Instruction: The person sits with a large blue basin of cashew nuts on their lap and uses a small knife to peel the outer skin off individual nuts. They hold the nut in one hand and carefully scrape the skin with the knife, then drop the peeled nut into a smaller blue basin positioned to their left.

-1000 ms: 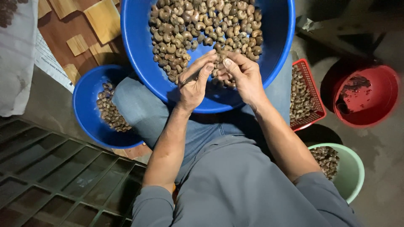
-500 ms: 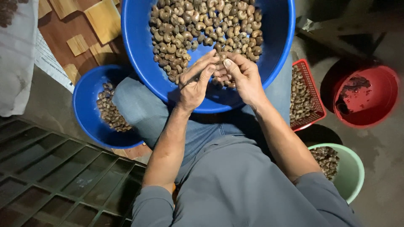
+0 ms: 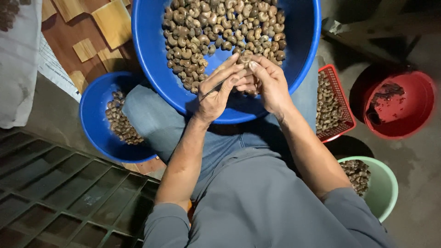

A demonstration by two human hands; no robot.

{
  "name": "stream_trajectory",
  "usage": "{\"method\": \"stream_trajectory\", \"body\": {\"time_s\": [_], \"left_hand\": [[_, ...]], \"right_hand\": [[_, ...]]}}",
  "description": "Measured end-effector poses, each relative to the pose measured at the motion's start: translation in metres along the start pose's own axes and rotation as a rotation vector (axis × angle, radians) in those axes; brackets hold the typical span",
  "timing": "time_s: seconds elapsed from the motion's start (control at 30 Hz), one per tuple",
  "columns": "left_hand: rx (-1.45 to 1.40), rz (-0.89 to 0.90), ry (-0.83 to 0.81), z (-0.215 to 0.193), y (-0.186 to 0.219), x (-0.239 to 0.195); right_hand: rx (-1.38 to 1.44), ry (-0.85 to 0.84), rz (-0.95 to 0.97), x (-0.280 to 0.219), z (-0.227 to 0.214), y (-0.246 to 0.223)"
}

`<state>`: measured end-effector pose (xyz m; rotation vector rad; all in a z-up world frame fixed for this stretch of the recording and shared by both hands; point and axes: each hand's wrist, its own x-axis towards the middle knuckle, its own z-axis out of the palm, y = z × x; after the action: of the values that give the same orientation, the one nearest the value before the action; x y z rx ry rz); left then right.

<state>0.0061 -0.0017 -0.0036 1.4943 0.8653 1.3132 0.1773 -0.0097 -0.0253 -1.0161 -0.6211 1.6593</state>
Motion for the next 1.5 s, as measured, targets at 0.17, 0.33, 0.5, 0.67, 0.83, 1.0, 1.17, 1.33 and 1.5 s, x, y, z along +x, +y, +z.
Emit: {"method": "stream_trajectory", "body": {"time_s": [0.17, 0.33, 0.5, 0.67, 0.83, 1.0, 1.17, 1.33, 1.5], "left_hand": [[0.005, 0.018, 0.009, -0.002, -0.002, 0.001], [0.001, 0.014, -0.015, -0.004, 0.003, 0.003], [0.001, 0.035, -0.028, -0.007, 0.0, 0.004], [0.024, 0.04, -0.039, -0.003, 0.0, 0.0], [0.082, 0.036, -0.052, -0.004, -0.003, 0.0], [0.089, 0.043, -0.093, -0.005, -0.001, 0.001], [0.097, 0.039, -0.064, -0.004, -0.002, 0.003], [0.122, 0.027, -0.053, -0.004, -0.006, 0.0], [0.107, -0.008, -0.047, -0.005, -0.003, 0.001]], "right_hand": [[0.037, 0.026, 0.041, -0.001, 0.003, -0.007], [0.08, 0.036, 0.055, 0.0, -0.004, -0.001], [0.155, 0.025, 0.089, -0.003, 0.002, -0.009], [0.177, 0.017, 0.087, 0.003, -0.014, 0.007], [0.074, 0.007, 0.066, 0.001, -0.003, 0.0], [0.027, -0.013, 0.072, 0.004, -0.011, 0.007], [-0.071, -0.046, 0.045, 0.002, -0.007, 0.004], [-0.199, -0.082, -0.067, -0.004, 0.002, -0.002], [-0.466, -0.126, -0.21, -0.008, 0.008, -0.006]]}}
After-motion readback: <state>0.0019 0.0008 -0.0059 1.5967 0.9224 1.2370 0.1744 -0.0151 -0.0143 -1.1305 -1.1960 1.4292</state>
